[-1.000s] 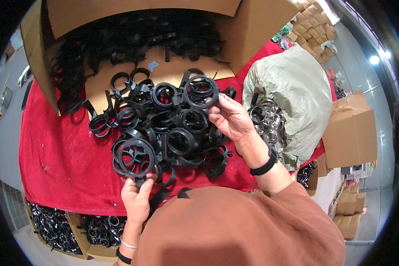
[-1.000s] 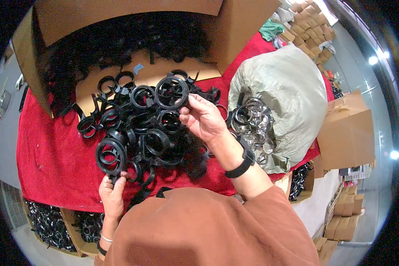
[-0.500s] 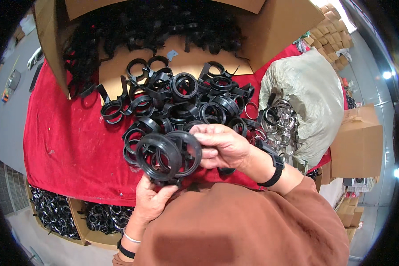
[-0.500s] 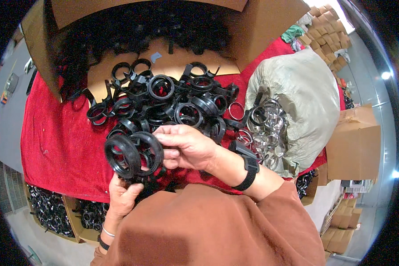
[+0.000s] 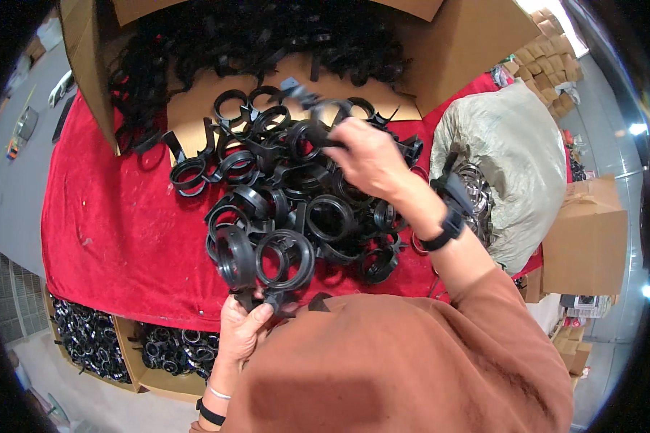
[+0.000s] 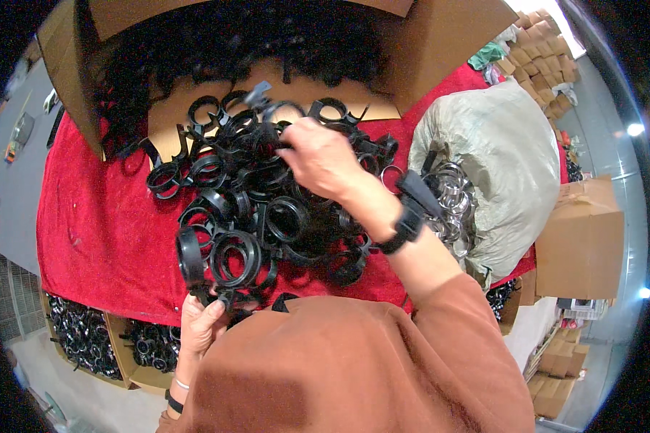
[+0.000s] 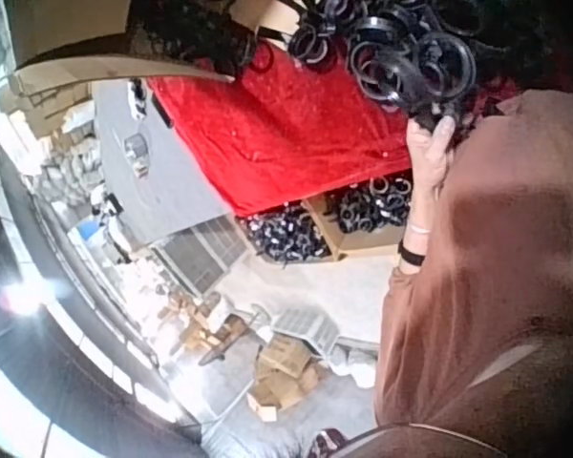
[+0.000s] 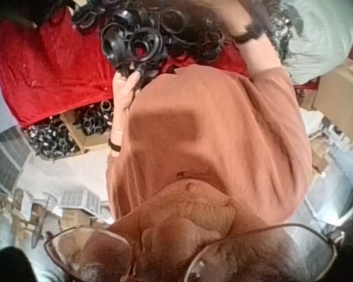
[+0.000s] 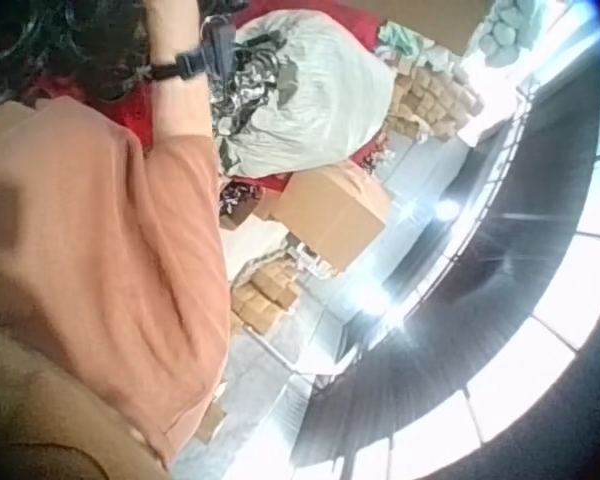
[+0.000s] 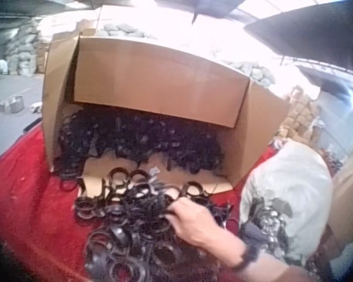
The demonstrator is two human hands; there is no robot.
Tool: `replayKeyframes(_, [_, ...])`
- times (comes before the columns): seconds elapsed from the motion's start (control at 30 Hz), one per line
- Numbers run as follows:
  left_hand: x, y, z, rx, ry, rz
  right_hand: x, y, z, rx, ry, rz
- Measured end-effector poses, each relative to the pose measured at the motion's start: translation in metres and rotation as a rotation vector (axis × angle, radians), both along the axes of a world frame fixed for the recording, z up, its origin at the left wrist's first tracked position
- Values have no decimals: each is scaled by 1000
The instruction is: Sorting and checking black plastic rings and silver metal rings at a workstation.
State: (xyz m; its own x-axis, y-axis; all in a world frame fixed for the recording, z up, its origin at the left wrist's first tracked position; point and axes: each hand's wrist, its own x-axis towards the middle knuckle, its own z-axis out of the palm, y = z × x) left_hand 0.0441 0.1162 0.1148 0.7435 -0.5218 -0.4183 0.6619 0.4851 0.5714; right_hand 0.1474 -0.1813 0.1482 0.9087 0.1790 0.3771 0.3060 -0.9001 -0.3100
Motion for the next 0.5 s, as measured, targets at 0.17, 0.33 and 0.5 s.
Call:
replayKeyframes(0.17, [-4, 6, -7, -52, 12, 153, -54, -33, 54, -44, 333, -324])
replayKeyframes(0.33, [-13, 10, -11, -72, 113, -33, -29, -33, 30, 15, 207, -225])
replayKeyframes(0.5, [-12, 1, -15, 10, 85, -158, 49, -22, -26, 156, 143, 68])
